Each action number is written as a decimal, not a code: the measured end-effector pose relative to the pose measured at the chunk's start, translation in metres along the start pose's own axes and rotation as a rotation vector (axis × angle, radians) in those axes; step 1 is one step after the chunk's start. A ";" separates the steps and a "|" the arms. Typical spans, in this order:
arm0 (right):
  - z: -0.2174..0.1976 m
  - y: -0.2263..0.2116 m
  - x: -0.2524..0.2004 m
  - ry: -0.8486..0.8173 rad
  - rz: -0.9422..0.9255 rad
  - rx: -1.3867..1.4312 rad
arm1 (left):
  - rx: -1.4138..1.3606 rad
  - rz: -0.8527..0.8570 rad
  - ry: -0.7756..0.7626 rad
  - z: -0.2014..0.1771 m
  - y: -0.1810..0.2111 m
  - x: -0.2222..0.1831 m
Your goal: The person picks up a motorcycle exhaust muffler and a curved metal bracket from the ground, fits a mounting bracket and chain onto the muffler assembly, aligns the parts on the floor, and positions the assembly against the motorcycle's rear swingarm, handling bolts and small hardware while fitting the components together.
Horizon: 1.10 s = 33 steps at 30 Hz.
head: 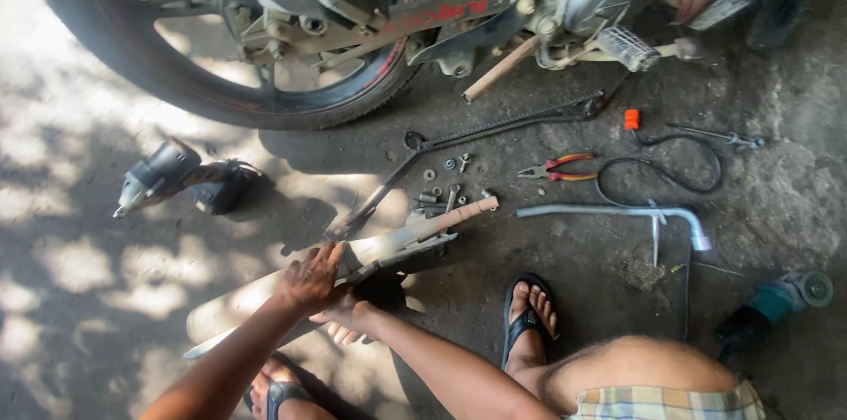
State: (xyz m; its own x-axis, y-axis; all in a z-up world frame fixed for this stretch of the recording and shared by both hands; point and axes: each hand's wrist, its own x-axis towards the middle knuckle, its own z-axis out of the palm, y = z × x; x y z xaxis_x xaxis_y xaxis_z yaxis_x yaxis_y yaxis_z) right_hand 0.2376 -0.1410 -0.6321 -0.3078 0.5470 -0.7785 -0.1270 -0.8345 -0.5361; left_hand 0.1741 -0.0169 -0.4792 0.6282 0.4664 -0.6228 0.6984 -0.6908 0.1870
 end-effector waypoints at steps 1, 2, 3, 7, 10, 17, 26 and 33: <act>0.004 -0.020 -0.020 0.035 0.037 -0.221 | 0.028 -0.011 -0.015 0.001 0.000 0.003; 0.004 -0.013 -0.014 0.048 0.038 -0.212 | 0.031 0.004 -0.016 -0.003 0.004 -0.001; 0.003 -0.007 -0.009 -0.207 0.009 -0.506 | 0.059 -0.017 -0.044 -0.006 0.009 -0.006; -0.005 -0.075 -0.085 -0.675 0.146 -1.251 | 0.149 -0.073 -0.114 -0.013 0.029 -0.012; -0.041 -0.127 -0.152 -0.767 0.243 -1.618 | 0.202 -0.127 -0.113 0.004 0.031 -0.006; -0.315 -0.212 -0.318 0.012 -0.138 -1.087 | 0.193 -0.108 -0.197 -0.024 0.040 0.011; -0.545 0.074 -0.250 1.290 0.011 0.319 | -0.059 -0.050 0.268 -0.058 0.043 0.128; -0.559 0.099 -0.205 1.312 -0.151 0.803 | -0.164 -0.066 0.412 -0.013 0.043 0.230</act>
State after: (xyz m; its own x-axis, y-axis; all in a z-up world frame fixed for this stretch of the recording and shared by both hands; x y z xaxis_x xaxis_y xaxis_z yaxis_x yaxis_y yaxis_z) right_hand 0.8154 -0.2986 -0.7078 0.7158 -0.0604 -0.6957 -0.6685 -0.3473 -0.6577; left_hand 0.3527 0.0673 -0.6045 0.6413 0.7107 -0.2891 0.7659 -0.5707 0.2960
